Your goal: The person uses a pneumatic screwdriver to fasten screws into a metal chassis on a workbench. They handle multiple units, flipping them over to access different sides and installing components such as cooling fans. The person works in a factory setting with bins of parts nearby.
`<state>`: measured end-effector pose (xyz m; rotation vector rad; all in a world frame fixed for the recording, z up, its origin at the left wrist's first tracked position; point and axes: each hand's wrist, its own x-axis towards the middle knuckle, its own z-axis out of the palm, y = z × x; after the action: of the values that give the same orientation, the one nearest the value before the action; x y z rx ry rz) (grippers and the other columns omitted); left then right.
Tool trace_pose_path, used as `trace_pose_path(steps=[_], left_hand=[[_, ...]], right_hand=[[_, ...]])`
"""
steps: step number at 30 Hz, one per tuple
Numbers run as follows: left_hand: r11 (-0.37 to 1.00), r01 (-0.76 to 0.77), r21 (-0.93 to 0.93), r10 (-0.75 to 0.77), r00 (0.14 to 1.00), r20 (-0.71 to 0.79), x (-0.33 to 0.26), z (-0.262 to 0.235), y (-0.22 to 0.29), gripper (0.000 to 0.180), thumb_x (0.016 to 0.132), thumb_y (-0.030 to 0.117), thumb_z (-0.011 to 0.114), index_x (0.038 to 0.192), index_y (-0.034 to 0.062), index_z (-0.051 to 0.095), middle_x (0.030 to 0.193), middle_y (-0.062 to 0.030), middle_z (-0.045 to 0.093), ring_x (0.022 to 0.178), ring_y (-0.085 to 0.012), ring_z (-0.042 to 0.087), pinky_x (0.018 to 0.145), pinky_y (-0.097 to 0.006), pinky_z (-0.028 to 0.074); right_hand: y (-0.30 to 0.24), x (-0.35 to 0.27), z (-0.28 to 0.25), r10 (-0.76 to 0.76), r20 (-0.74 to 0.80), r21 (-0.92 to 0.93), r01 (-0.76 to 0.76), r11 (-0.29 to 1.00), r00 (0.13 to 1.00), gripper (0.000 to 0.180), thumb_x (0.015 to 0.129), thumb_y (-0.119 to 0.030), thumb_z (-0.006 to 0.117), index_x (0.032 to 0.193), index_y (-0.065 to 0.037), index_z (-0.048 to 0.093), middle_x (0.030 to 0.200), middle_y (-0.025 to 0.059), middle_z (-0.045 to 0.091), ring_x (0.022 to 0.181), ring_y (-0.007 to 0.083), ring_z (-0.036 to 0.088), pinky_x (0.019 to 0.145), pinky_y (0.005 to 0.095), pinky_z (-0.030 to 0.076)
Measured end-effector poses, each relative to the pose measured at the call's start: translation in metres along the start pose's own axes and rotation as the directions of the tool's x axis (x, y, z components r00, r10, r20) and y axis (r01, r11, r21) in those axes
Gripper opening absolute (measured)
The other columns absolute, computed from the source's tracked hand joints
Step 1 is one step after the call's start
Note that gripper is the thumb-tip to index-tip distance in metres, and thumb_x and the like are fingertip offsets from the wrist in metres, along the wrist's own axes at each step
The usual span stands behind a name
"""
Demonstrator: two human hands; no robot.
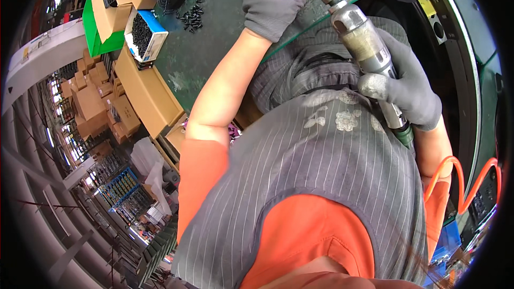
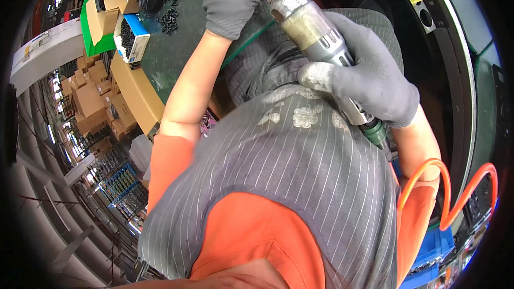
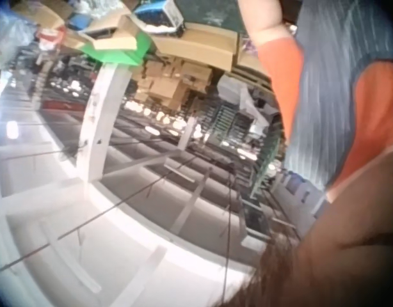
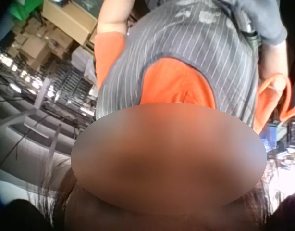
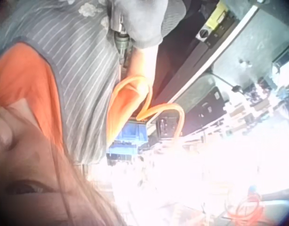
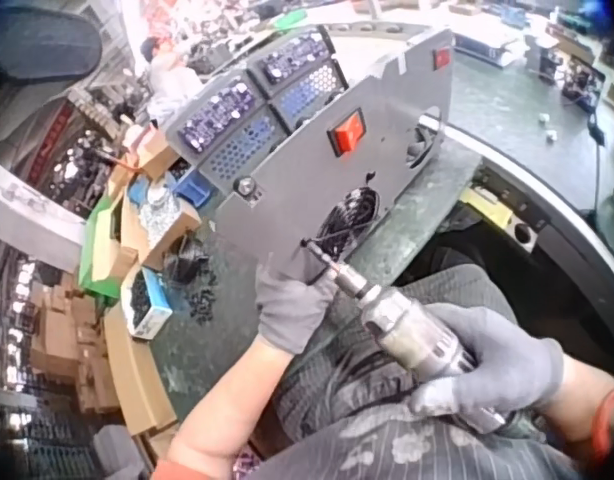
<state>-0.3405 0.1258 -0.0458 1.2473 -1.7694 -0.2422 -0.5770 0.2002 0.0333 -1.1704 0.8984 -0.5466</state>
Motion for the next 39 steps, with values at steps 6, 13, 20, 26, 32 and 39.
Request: trace_pose_path(steps=[6,13,20,26,32,39], left_hand=[[0.953,-0.087,0.291,0.002,0.960,0.280,0.000,-0.035,-0.002,0.066,0.067,0.031,0.074,0.122,0.0060,0.047,0.105,-0.0158,0.056,0.104,-0.0347,0.052,0.092,-0.047,0.041],[0.741,0.074,0.668,-0.235,0.960,0.154,-0.017,-0.151,-0.046,0.028,0.077,0.027,0.065,0.103,0.0195,0.066,0.098,-0.0052,0.064,0.101,-0.0263,0.054,0.088,-0.039,0.043],[0.596,0.092,0.798,-0.247,0.966,0.073,-0.022,-0.162,-0.045,0.022,0.076,0.030,0.069,0.095,0.0192,0.070,0.099,-0.0013,0.064,0.101,-0.0250,0.055,0.089,-0.038,0.043],[0.577,-0.053,0.815,-0.099,0.986,0.135,-0.030,-0.155,-0.061,0.013,0.073,0.027,0.070,0.086,0.0241,0.069,0.100,0.0038,0.062,0.106,-0.0211,0.051,0.087,-0.041,0.039],[0.919,0.202,0.339,-0.236,0.970,0.061,-0.017,-0.140,-0.033,0.008,0.081,0.012,0.064,0.089,0.0104,0.065,0.091,-0.0032,0.064,0.089,-0.0209,0.059,0.078,-0.033,0.046],[0.256,0.749,-0.611,-0.412,0.657,0.632,-0.031,-0.099,0.024,0.018,0.091,0.008,0.047,0.107,0.0020,0.055,0.103,-0.0114,0.063,0.088,-0.0135,0.058,0.076,-0.024,0.047]], right_hand=[[-0.007,-0.005,0.001,-0.008,-0.011,0.029,0.009,1.000,1.000,0.081,0.059,-0.028,0.078,0.126,0.004,0.048,0.099,0.0036,0.056,0.088,0.0121,0.052,0.081,0.0256,0.042],[0.041,-0.008,-0.020,0.242,0.045,0.043,-0.244,0.969,0.969,0.075,0.061,-0.020,0.079,0.125,0.004,0.048,0.096,0.0013,0.055,0.082,0.0098,0.051,0.076,0.0249,0.044],[0.066,0.004,-0.022,0.182,0.030,0.077,-0.184,0.980,0.983,0.065,0.065,-0.010,0.073,0.123,0.002,0.048,0.088,0.0019,0.055,0.071,0.0094,0.053,0.064,0.0244,0.047],[0.060,0.004,-0.019,0.240,0.049,0.140,-0.245,0.959,0.969,0.065,0.065,-0.006,0.071,0.124,0.002,0.046,0.083,0.0037,0.055,0.063,0.0107,0.056,0.057,0.0245,0.048],[0.049,0.004,-0.017,0.136,0.100,0.011,-0.138,0.990,0.986,0.069,0.062,-0.019,0.076,0.122,0.003,0.049,0.087,0.0043,0.057,0.070,0.0114,0.055,0.066,0.0266,0.047],[0.000,0.013,-0.003,0.120,0.290,-0.229,-0.052,0.972,0.949,0.071,0.059,-0.027,0.082,0.118,-0.001,0.054,0.094,0.0071,0.062,0.085,0.0169,0.059,0.080,0.0312,0.047]])
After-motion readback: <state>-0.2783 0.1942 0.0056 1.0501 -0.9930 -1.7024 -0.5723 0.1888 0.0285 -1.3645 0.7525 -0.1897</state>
